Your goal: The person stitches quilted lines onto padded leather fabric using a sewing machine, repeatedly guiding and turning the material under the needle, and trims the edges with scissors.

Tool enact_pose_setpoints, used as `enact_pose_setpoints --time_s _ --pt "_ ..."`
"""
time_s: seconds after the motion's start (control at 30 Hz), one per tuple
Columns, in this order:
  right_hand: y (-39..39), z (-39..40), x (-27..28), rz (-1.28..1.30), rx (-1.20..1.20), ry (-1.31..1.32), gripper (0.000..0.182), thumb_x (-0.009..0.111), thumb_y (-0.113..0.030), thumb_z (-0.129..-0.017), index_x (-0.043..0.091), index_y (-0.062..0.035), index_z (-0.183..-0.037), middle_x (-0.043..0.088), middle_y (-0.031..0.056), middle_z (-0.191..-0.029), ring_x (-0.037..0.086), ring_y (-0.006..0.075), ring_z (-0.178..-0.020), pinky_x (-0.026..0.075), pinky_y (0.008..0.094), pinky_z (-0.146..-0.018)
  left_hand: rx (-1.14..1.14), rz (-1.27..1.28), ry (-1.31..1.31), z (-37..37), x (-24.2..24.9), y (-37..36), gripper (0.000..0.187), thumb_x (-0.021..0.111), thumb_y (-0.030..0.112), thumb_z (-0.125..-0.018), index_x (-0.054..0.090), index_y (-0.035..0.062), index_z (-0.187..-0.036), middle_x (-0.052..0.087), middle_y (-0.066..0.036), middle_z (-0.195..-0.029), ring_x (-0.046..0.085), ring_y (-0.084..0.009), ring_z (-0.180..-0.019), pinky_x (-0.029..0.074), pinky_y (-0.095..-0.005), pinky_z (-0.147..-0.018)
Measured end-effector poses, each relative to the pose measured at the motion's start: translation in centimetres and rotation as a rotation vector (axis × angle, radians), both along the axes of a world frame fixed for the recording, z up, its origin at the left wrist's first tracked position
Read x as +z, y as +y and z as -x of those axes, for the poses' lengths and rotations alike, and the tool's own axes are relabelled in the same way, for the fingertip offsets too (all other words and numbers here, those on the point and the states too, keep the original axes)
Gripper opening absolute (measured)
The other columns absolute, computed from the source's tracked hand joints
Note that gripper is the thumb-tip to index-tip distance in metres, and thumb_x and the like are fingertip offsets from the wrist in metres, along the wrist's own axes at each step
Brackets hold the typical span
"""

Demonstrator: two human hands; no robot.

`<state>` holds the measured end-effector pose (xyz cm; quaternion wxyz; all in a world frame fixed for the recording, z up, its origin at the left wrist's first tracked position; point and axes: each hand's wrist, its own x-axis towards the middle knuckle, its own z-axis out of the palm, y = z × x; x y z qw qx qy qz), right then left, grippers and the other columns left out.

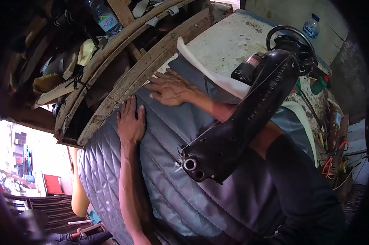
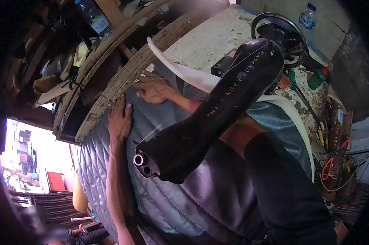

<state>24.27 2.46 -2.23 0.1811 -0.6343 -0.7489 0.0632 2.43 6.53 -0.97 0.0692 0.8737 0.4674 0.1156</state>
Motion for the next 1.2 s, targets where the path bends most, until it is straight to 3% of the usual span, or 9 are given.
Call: enact_pose_setpoints --time_s 0.3,0.33,0.5,0.53,0.63,0.7,0.87,1.03,1.2 --pt "0.5 0.0 1.2 -0.112 -0.018 0.038 0.057 0.049 -0.043 -0.105 0.050 -0.0118 -0.153 0.047 0.0161 -0.158 0.034 0.0351 -0.153 0.022 0.0590 -0.126 -0.032 -0.072 -0.139 0.1 -0.5 1.4 0.060 0.048 0.042 -0.105 0.050 0.0062 -0.153 0.045 -0.014 -0.161 0.037 -0.0302 -0.152 0.025 -0.0531 -0.125" --pt "1.6 -0.3 -0.4 -0.413 0.049 0.046 0.050 0.057 -0.034 -0.101 0.058 -0.0047 -0.141 0.058 0.0183 -0.146 0.047 0.0370 -0.144 0.030 0.0595 -0.121 -0.035 -0.168 -0.215 0.0 -0.9 1.5 0.052 0.052 0.037 -0.103 0.061 0.0032 -0.140 0.053 -0.018 -0.153 0.046 -0.0323 -0.146 0.029 -0.0532 -0.123" --pt "-6.6 1.5 1.0 -0.560 -0.039 0.017 0.031 0.061 -0.021 -0.097 0.065 -0.0004 -0.120 0.066 0.0183 -0.126 0.056 0.0357 -0.132 0.040 0.0544 -0.115 0.076 -0.336 0.063 -0.8 1.7 -1.8 0.037 0.054 0.032 -0.100 0.067 0.0040 -0.120 0.061 -0.018 -0.142 0.053 -0.0338 -0.137 0.034 -0.0552 -0.119" --pt "-9.7 0.5 -0.8 -0.633 0.023 -0.072 0.031 0.062 -0.022 -0.098 0.065 -0.0009 -0.120 0.065 0.0185 -0.128 0.055 0.0359 -0.134 0.039 0.0548 -0.115 0.118 -0.362 0.006 -0.9 1.7 -3.5 0.041 0.053 0.033 -0.101 0.065 0.0035 -0.126 0.059 -0.019 -0.144 0.052 -0.0347 -0.138 0.032 -0.0563 -0.119" --pt "-21.0 1.9 5.7 0.198 0.001 0.258 0.044 0.061 -0.032 -0.101 0.061 -0.0053 -0.136 0.056 0.0199 -0.147 0.043 0.0385 -0.146 0.031 0.0588 -0.121 0.123 -0.193 -0.116 1.3 2.9 -12.3 0.055 0.050 0.037 -0.103 0.051 0.0035 -0.147 0.050 -0.019 -0.155 0.043 -0.0364 -0.147 0.025 -0.0581 -0.123" --pt "-29.3 0.2 4.1 0.025 0.043 -0.087 0.053 0.060 -0.040 -0.102 0.055 -0.0111 -0.146 0.048 0.0190 -0.156 0.037 0.0399 -0.150 0.026 0.0598 -0.123 0.059 -0.017 -0.094 5.6 4.7 -20.1 0.062 0.049 0.041 -0.105 0.043 0.0056 -0.155 0.041 -0.019 -0.162 0.035 -0.0365 -0.152 0.020 -0.0575 -0.125" --pt "-41.2 -5.7 4.5 -0.073 -0.055 -0.129 0.053 0.059 -0.042 -0.102 0.056 -0.0143 -0.147 0.048 0.0186 -0.156 0.040 0.0383 -0.149 0.029 0.0544 -0.123 0.429 0.170 0.129 23.2 2.7 -31.2 0.061 0.038 0.041 -0.108 0.034 0.0152 -0.164 0.028 -0.016 -0.170 0.019 -0.0310 -0.160 0.005 -0.0534 -0.128" --pt "-40.4 -5.6 5.1 -0.130 -0.081 -0.037 0.043 0.061 -0.034 -0.101 0.062 -0.0046 -0.132 0.057 0.0195 -0.145 0.051 0.0394 -0.138 0.037 0.0539 -0.118 0.659 0.044 0.342 24.0 3.8 -31.6 0.056 0.040 0.036 -0.109 0.046 0.0052 -0.155 0.037 -0.020 -0.165 0.029 -0.0348 -0.155 0.016 -0.0516 -0.127" --pt "-28.7 -1.0 3.3 -0.380 -0.021 0.200 0.031 0.058 -0.025 -0.099 0.067 -0.0028 -0.118 0.070 0.0183 -0.118 0.063 0.0409 -0.121 0.047 0.0487 -0.110 0.178 -0.033 -0.282 8.9 5.6 -29.2 0.053 0.050 0.030 -0.106 0.050 -0.0007 -0.150 0.048 -0.026 -0.156 0.038 -0.0397 -0.150 0.030 -0.0452 -0.124"
